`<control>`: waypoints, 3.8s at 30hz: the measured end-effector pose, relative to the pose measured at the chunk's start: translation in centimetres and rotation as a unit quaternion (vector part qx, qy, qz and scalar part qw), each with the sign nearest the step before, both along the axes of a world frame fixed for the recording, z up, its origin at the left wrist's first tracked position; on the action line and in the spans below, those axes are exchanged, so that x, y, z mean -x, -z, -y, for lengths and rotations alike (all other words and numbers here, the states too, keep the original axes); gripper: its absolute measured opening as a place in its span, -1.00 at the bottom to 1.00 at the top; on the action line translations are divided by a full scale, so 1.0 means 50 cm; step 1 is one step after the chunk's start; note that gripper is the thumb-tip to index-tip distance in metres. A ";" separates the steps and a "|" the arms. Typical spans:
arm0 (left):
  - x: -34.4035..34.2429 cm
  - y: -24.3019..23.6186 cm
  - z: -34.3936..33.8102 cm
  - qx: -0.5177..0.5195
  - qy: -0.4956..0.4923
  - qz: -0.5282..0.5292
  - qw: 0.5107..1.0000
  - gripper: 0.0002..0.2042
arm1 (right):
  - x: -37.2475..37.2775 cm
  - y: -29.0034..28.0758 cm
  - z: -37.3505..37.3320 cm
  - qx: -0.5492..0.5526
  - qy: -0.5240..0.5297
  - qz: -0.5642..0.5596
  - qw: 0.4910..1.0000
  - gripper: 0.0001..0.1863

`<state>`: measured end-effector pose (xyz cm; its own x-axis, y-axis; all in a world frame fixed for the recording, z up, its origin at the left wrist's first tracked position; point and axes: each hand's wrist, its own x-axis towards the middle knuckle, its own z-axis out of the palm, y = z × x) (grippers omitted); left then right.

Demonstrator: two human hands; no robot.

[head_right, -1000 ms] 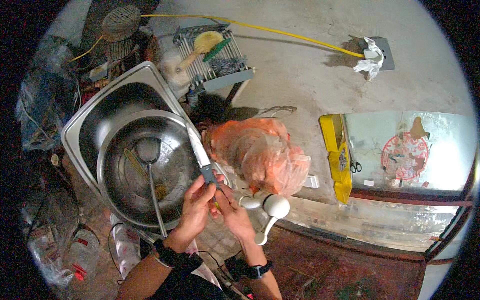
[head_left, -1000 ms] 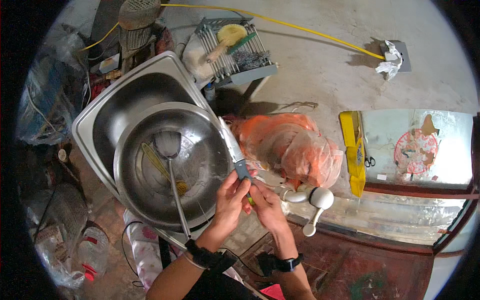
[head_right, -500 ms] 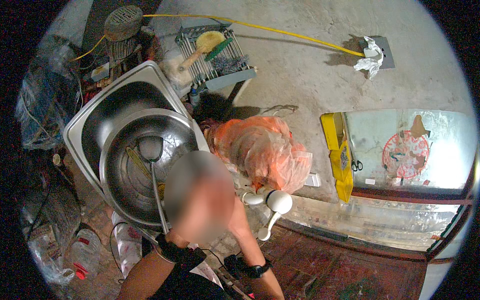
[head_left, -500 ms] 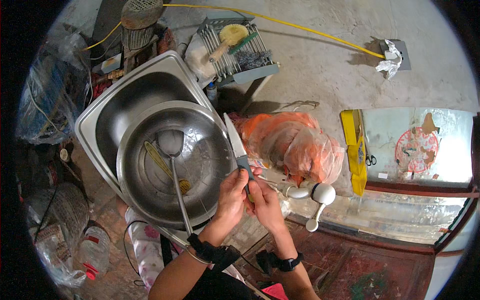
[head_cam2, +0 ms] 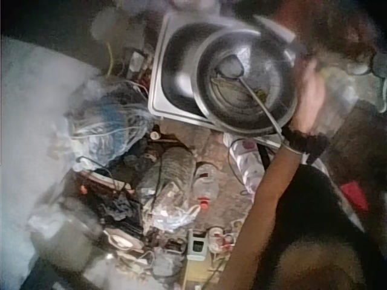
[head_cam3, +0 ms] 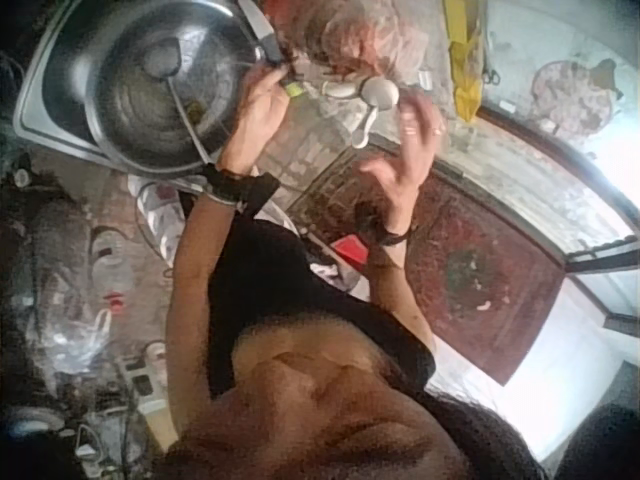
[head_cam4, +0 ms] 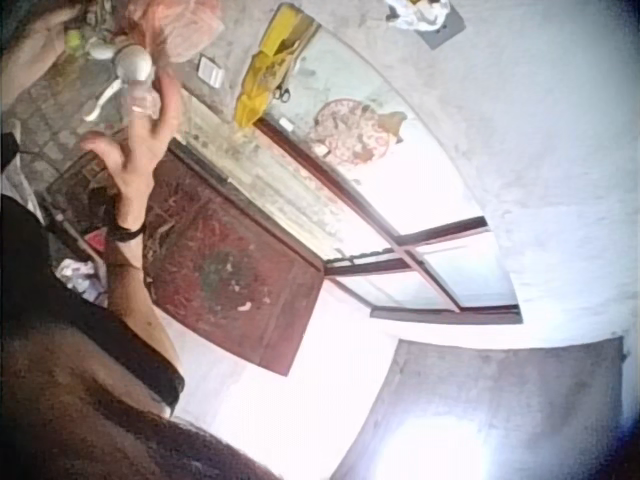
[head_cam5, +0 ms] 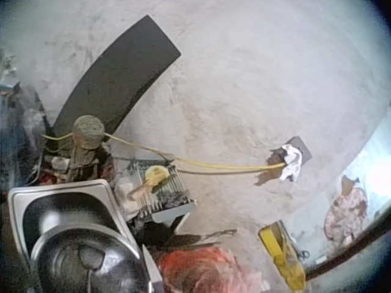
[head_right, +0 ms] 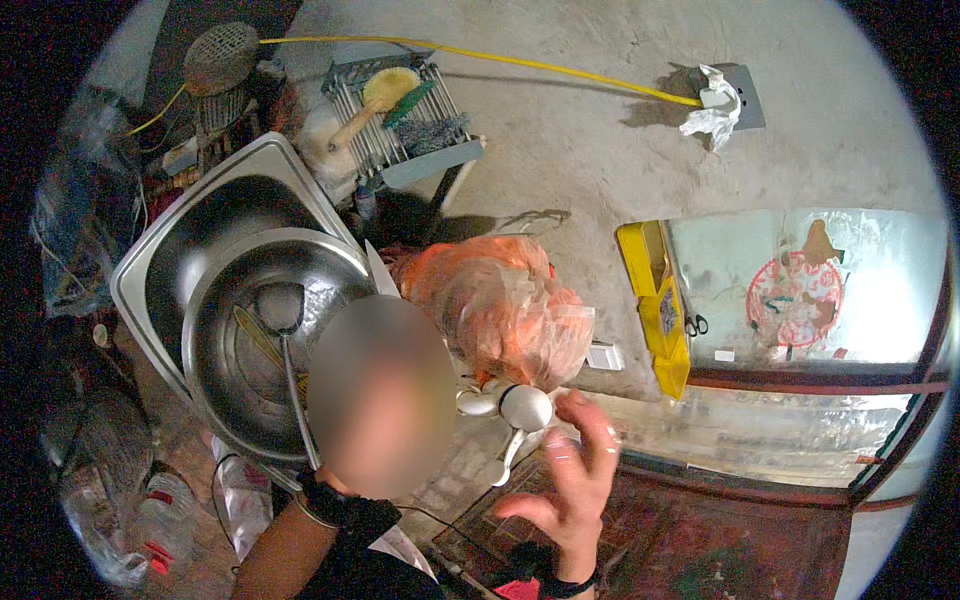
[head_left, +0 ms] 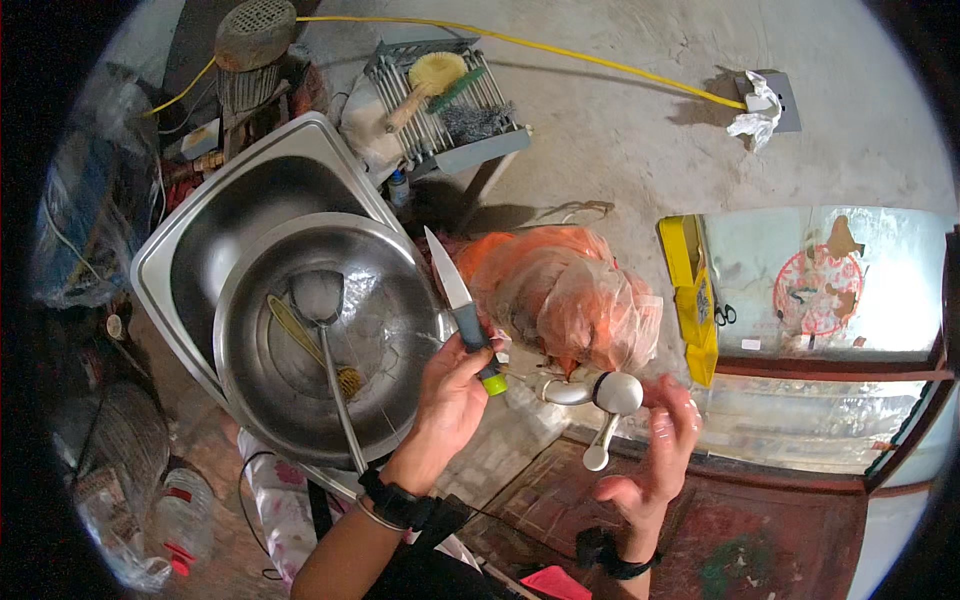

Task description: The person uses a knife to scrape and clean a white plastic faucet component held in the left hand. The person repeatedly wipes the component with a cloth and continues scraping different areas of the plastic piece over the sink.

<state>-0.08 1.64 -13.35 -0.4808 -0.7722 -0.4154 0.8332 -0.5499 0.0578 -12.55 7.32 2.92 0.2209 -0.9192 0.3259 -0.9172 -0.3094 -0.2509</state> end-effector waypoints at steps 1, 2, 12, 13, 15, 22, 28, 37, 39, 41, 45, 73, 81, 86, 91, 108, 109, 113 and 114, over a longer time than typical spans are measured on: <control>0.003 0.007 -0.001 0.002 0.004 0.002 1.000 -0.73 | -0.008 -0.013 0.018 -0.024 -0.049 -0.069 0.996 -0.29; 0.013 0.022 -0.007 0.034 -0.002 0.018 0.999 -0.73 | -0.026 -0.025 0.044 -0.068 -0.083 -0.122 0.987 -0.35; 0.038 0.096 -0.109 -0.019 -0.023 0.017 0.999 -0.59 | -0.077 0.002 0.073 0.010 0.035 -0.127 0.991 -0.33; 0.041 0.109 -0.119 -0.028 -0.020 0.025 0.999 -0.61 | -0.084 0.006 0.075 0.012 0.048 -0.111 0.993 -0.33; 0.041 0.114 -0.127 -0.042 -0.010 0.041 0.998 -0.65 | -0.094 0.005 0.082 0.024 0.043 -0.107 0.993 -0.40; -0.010 0.086 -0.137 -0.025 -0.009 0.112 0.993 -0.72 | -0.118 0.026 0.075 0.086 0.167 0.149 0.971 -0.19; -0.056 0.051 -0.125 -0.021 0.023 0.111 0.993 -0.72 | -0.104 0.033 0.058 0.073 0.129 0.103 0.984 -0.27; -0.075 -0.029 -0.141 0.081 0.047 0.034 0.995 -0.72 | -0.095 0.040 0.058 0.078 0.113 0.007 0.990 -0.29; -0.081 -0.045 -0.147 0.106 0.061 0.006 0.992 -0.72 | -0.106 0.045 0.058 0.086 0.142 0.054 0.985 -0.24; -0.098 -0.072 -0.137 0.124 0.118 0.074 0.982 -0.71 | -0.116 0.042 0.062 0.085 0.163 0.077 0.980 -0.20; -0.053 -0.053 -0.177 0.204 0.030 0.232 0.951 -0.87 | -0.134 0.035 0.078 0.068 0.172 0.052 0.981 -0.10; -0.005 -0.065 -0.191 0.192 0.004 0.205 0.960 -0.72 | -0.154 0.033 0.141 0.103 0.141 -0.040 0.984 -0.15; -0.041 -0.065 -0.179 0.092 0.024 0.242 0.966 -0.73 | -0.143 0.024 0.129 0.057 0.133 0.037 0.989 -0.22; -0.093 -0.057 -0.159 0.074 -0.042 0.272 0.958 -0.67 | -0.118 0.029 0.125 0.081 0.108 0.071 0.988 -0.21; -0.111 -0.100 -0.145 0.138 -0.055 0.284 0.947 -0.63 | -0.113 0.028 0.098 0.072 0.095 0.017 0.993 -0.18; -0.226 -0.249 -0.109 0.425 0.184 0.473 0.749 -0.69 | -0.105 0.066 -0.166 -0.053 0.124 0.381 0.915 -0.22; -0.222 -0.257 -0.111 0.451 0.223 0.483 0.717 -0.69 | -0.122 0.075 -0.182 -0.093 0.108 0.413 0.900 -0.23; -0.167 -0.275 -0.125 0.492 0.289 0.563 0.598 -0.65 | -0.191 0.119 -0.223 -0.178 0.115 0.560 0.801 -0.05; -0.159 -0.275 -0.122 0.501 0.329 0.558 0.574 -0.75 | -0.195 0.134 -0.227 -0.147 0.126 0.539 0.819 -0.14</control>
<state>7.87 7.75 0.40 -0.6708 -0.6967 -0.2541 -0.3986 0.0498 0.9158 -2.78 18.68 -3.80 -0.2589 -0.9652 -0.0381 -0.1379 0.0760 -0.9875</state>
